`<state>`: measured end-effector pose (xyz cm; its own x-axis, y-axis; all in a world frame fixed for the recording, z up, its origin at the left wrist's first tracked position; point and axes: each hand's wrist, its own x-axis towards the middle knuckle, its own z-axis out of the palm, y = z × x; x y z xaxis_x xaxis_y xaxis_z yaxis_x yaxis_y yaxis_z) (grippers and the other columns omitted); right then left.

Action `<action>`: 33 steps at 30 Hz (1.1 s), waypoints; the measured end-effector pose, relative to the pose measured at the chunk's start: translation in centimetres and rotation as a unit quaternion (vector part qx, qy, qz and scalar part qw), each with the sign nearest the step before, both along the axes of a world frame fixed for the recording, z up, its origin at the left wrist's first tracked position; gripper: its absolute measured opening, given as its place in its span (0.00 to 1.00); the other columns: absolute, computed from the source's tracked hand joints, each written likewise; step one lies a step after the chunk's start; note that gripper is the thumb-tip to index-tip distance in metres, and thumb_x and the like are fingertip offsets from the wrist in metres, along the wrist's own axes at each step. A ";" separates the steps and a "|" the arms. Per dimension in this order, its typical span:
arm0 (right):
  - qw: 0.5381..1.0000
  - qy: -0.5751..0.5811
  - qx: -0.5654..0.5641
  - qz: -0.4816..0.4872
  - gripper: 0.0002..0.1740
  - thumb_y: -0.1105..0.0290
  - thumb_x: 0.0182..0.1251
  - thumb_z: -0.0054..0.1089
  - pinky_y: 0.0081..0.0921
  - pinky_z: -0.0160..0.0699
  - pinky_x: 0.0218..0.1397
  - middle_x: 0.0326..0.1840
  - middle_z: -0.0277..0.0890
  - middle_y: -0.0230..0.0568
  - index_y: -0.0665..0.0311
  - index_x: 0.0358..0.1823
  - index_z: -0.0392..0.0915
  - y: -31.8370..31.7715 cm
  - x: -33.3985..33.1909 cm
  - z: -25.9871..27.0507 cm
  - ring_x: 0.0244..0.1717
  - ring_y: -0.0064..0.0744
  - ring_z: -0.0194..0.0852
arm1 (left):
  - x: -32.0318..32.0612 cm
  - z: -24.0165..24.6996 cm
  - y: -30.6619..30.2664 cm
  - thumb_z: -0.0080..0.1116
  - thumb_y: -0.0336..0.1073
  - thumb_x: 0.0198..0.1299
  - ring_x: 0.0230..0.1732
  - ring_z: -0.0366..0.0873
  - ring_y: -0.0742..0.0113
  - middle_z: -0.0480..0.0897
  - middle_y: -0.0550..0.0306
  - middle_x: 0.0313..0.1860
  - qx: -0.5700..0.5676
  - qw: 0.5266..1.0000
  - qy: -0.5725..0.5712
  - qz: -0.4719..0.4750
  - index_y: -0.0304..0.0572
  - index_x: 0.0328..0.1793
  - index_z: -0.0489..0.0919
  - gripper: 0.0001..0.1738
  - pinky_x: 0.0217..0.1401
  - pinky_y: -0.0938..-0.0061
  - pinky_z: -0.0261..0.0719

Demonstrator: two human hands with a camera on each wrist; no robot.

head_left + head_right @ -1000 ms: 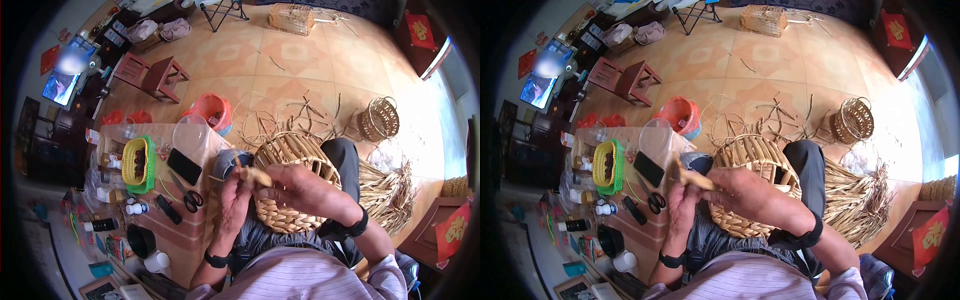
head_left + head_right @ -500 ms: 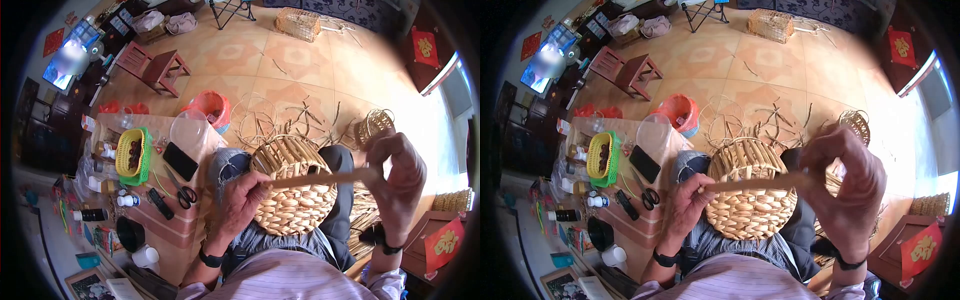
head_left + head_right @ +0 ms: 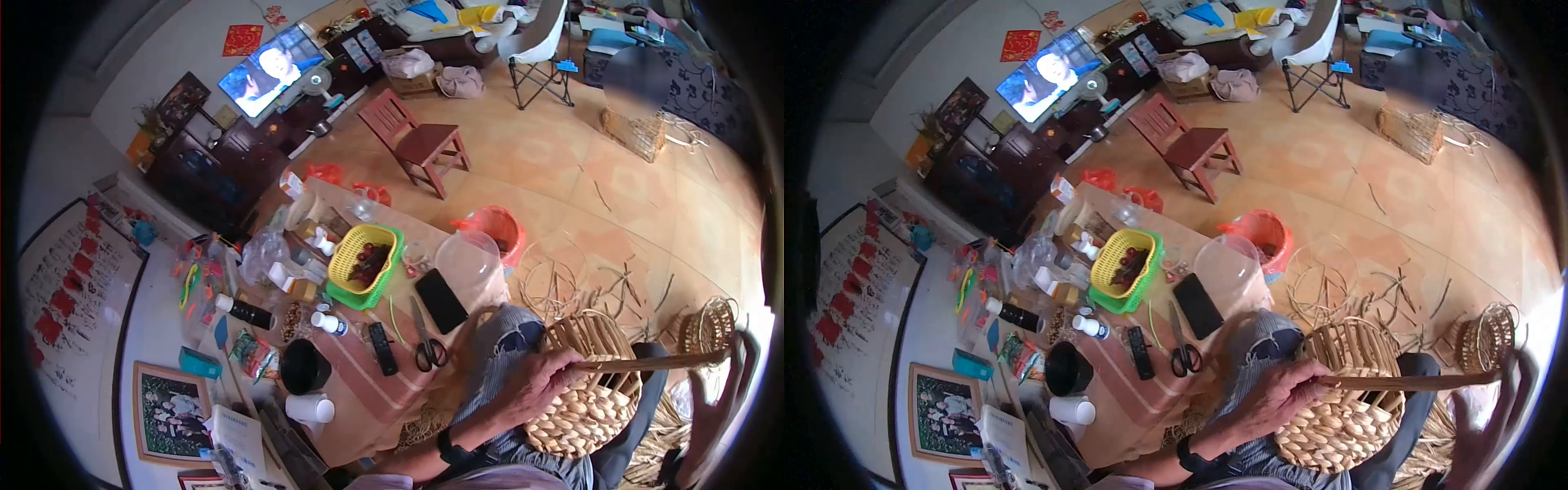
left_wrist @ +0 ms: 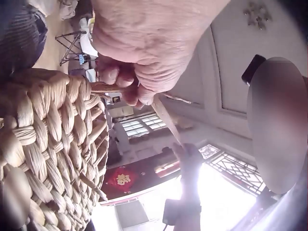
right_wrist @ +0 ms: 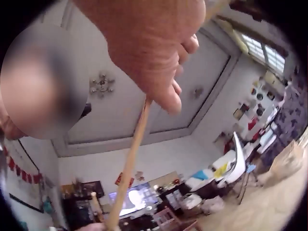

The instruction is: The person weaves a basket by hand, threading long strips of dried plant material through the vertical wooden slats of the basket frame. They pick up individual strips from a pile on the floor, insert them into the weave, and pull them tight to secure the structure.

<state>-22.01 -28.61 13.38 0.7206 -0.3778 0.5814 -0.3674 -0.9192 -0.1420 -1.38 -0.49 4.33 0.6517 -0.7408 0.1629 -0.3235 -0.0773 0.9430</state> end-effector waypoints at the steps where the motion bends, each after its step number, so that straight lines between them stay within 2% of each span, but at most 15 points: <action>1: 0.998 -0.034 -0.001 0.053 0.20 0.75 0.66 0.77 0.44 0.83 0.49 0.54 0.83 0.47 0.63 0.58 0.82 2.1 0.2 0.1 0.45 0.49 0.84 | 0.1 -0.1 0.1 0.67 0.35 0.79 0.37 0.86 0.64 0.87 0.52 0.38 -0.007 1.000 0.005 0.002 0.38 0.59 0.84 0.10 0.42 0.67 0.83; 5: 0.960 0.037 0.192 0.199 0.11 0.68 0.77 0.71 0.47 0.85 0.37 0.49 0.86 0.51 0.65 0.55 0.84 10.8 3.0 -1.5 0.34 0.54 0.87 | -0.3 -0.8 0.7 0.63 0.35 0.83 0.39 0.84 0.68 0.86 0.57 0.40 -0.033 0.999 0.033 0.019 0.38 0.61 0.83 0.10 0.44 0.68 0.83; 6: 0.896 0.126 0.409 0.118 0.28 0.83 0.54 0.83 0.36 0.89 0.48 0.50 0.87 0.52 0.71 0.57 0.82 12.2 4.2 -5.1 0.44 0.43 0.89 | -0.4 -0.6 0.8 0.63 0.35 0.83 0.39 0.84 0.68 0.86 0.57 0.40 -0.049 0.998 0.037 0.023 0.38 0.62 0.83 0.10 0.45 0.68 0.83; 7: 0.907 0.090 0.391 0.131 0.26 0.82 0.57 0.81 0.33 0.81 0.33 0.40 0.85 0.47 0.70 0.58 0.81 13.5 5.3 -8.4 0.31 0.36 0.85 | -0.4 -0.5 0.9 0.63 0.34 0.83 0.40 0.84 0.68 0.86 0.57 0.40 -0.049 0.998 0.049 0.013 0.37 0.61 0.83 0.10 0.46 0.68 0.83; 10: 0.880 0.096 0.431 0.177 0.22 0.77 0.60 0.79 0.35 0.81 0.33 0.33 0.85 0.45 0.69 0.56 0.83 14.9 8.3 -10.8 0.28 0.37 0.83 | -0.7 -0.4 1.2 0.63 0.33 0.82 0.41 0.85 0.66 0.86 0.55 0.39 -0.055 0.997 0.058 0.000 0.37 0.60 0.84 0.09 0.47 0.68 0.84; 13: 0.815 0.256 0.497 0.150 0.24 0.75 0.55 0.80 0.55 0.84 0.57 0.57 0.86 0.54 0.65 0.56 0.87 14.5 10.2 -8.7 0.58 0.56 0.87 | -0.3 -0.1 1.6 0.63 0.30 0.81 0.46 0.88 0.63 0.86 0.53 0.42 -0.018 0.996 0.074 -0.039 0.36 0.58 0.84 0.07 0.51 0.66 0.84; 16: 0.890 0.071 0.410 0.188 0.14 0.74 0.53 0.80 0.51 0.81 0.43 0.41 0.84 0.48 0.66 0.42 0.86 15.3 10.6 -11.6 0.41 0.54 0.86 | -0.1 -0.9 1.2 0.65 0.30 0.78 0.47 0.88 0.60 0.87 0.52 0.43 -0.067 0.996 0.031 -0.043 0.37 0.57 0.84 0.07 0.51 0.65 0.84; 18: 0.797 -0.030 0.556 0.232 0.16 0.73 0.55 0.80 0.41 0.80 0.39 0.38 0.80 0.47 0.64 0.45 0.87 15.3 11.5 -13.4 0.40 0.53 0.85 | 0.6 -0.1 1.5 0.67 0.29 0.76 0.48 0.88 0.58 0.87 0.52 0.45 -0.067 0.996 -0.013 -0.049 0.37 0.57 0.85 0.08 0.51 0.65 0.84; 19: 0.650 -0.081 0.731 0.193 0.16 0.74 0.56 0.80 0.40 0.81 0.39 0.37 0.79 0.46 0.63 0.46 0.88 15.7 11.3 -15.0 0.39 0.52 0.84 | 0.9 -0.4 1.6 0.68 0.29 0.76 0.49 0.88 0.60 0.87 0.54 0.46 -0.061 0.996 -0.018 -0.060 0.37 0.57 0.85 0.08 0.52 0.66 0.84; 21: 0.728 -0.051 0.664 0.159 0.15 0.76 0.59 0.79 0.37 0.82 0.39 0.36 0.78 0.44 0.62 0.48 0.89 15.2 9.0 -12.7 0.38 0.48 0.83 | 1.0 0.1 1.4 0.68 0.29 0.76 0.51 0.86 0.66 0.86 0.58 0.48 -0.047 0.995 0.031 -0.081 0.38 0.58 0.86 0.09 0.54 0.69 0.83; 22: 0.896 0.067 0.398 0.186 0.14 0.77 0.61 0.78 0.36 0.82 0.40 0.35 0.78 0.43 0.62 0.49 0.90 15.0 9.9 -10.0 0.37 0.45 0.83 | 2.0 0.7 1.9 0.67 0.30 0.76 0.51 0.84 0.70 0.86 0.60 0.49 -0.035 0.994 0.065 -0.077 0.39 0.60 0.86 0.10 0.55 0.71 0.82; 24: 0.873 0.006 0.445 0.199 0.11 0.80 0.66 0.77 0.34 0.83 0.40 0.38 0.81 0.41 0.64 0.49 0.90 14.7 9.9 -10.5 0.36 0.38 0.83 | 2.7 -0.9 2.6 0.66 0.31 0.78 0.52 0.80 0.75 0.84 0.64 0.51 -0.033 0.996 0.084 -0.010 0.41 0.62 0.85 0.11 0.57 0.74 0.80; 26: 0.823 -0.035 0.538 0.181 0.08 0.80 0.70 0.77 0.28 0.86 0.42 0.43 0.86 0.42 0.69 0.48 0.90 14.9 9.4 -10.6 0.39 0.29 0.87 | 2.5 -2.4 3.1 0.67 0.28 0.75 0.43 0.82 0.74 0.86 0.59 0.46 0.007 0.995 0.056 0.080 0.41 0.61 0.86 0.11 0.45 0.77 0.82; 28: 0.748 -0.030 0.649 0.133 0.08 0.83 0.70 0.76 0.25 0.87 0.45 0.45 0.87 0.41 0.72 0.49 0.89 15.1 8.9 -10.0 0.42 0.26 0.88 | 2.2 -3.1 3.8 0.66 0.32 0.77 0.46 0.81 0.75 0.84 0.63 0.47 0.054 0.990 0.094 0.085 0.39 0.60 0.84 0.10 0.54 0.76 0.81; 33: 0.770 -0.043 0.622 0.137 0.09 0.84 0.71 0.74 0.25 0.89 0.47 0.46 0.87 0.40 0.73 0.50 0.89 14.9 8.5 -10.8 0.43 0.25 0.88 | 1.0 -3.6 3.8 0.74 0.37 0.72 0.41 0.82 0.72 0.82 0.59 0.47 0.068 0.995 0.045 0.064 0.40 0.57 0.85 0.14 0.47 0.73 0.81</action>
<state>-13.48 -13.69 2.54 0.8518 -0.5209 -0.0564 -0.1234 -0.0947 -0.9878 -0.35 3.34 0.76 0.7489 -0.6627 0.0036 -0.2174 -0.2405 0.9460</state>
